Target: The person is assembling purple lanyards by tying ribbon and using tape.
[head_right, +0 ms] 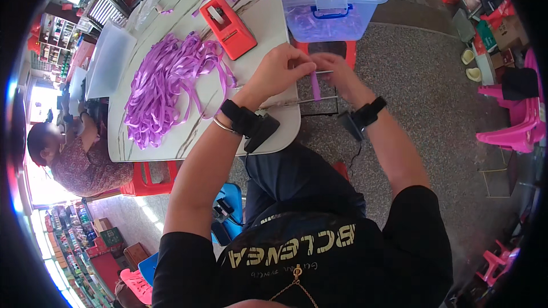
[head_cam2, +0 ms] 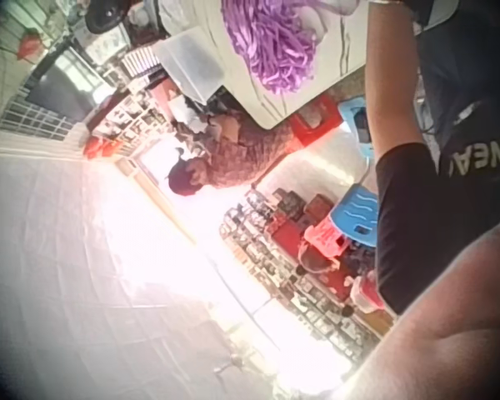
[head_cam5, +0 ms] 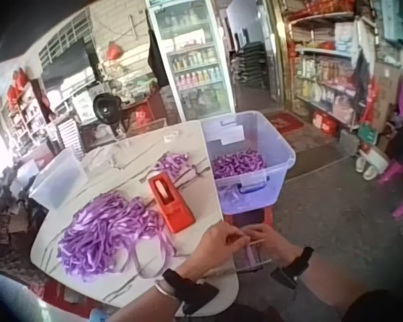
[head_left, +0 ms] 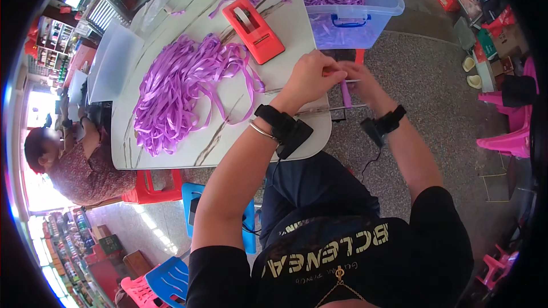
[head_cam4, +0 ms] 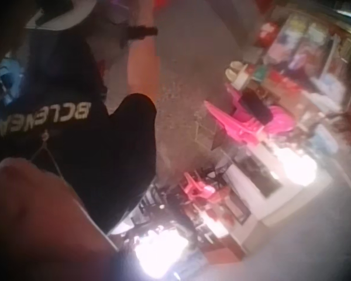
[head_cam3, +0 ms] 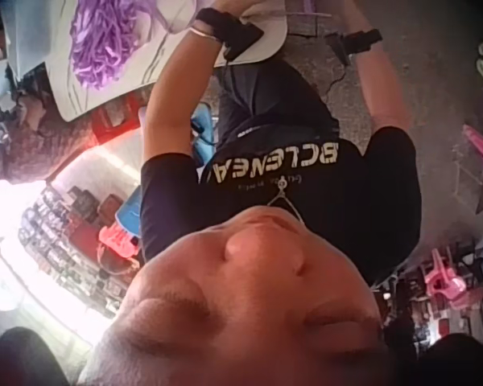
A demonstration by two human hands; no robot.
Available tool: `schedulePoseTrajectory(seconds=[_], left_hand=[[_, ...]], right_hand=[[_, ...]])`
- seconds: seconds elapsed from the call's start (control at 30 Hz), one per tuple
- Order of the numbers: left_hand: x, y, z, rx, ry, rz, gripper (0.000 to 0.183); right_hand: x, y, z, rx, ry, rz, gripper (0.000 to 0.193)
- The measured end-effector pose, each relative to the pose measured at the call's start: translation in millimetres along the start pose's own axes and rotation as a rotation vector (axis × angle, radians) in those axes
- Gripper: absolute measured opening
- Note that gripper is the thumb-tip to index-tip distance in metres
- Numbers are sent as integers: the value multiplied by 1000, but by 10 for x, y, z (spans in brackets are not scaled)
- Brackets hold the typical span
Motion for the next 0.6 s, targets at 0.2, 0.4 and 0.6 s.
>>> schedulePoseTrajectory(seconds=[0.2,0.4,0.6], left_hand=[[-26,-73,-7,-133,-47,99,13],[-65,-112,70,-231,31,139,17],[-69,-150,117,-263,125,198,19]], right_hand=[[651,-333,-399,-209,-98,-11,22],[923,-322,-400,-366,38,-165,13],[1002,-354,-312,-541,77,-205,7]])
Point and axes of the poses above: each hand's wrist, its own x-axis away from the middle knuckle, its own y-axis out of the back of the hand, z = x × y, the point moved 10 cm from there along -x, towards the middle knuckle, and after that the axes turned 3 degrees about z, right-handed, at the moved point
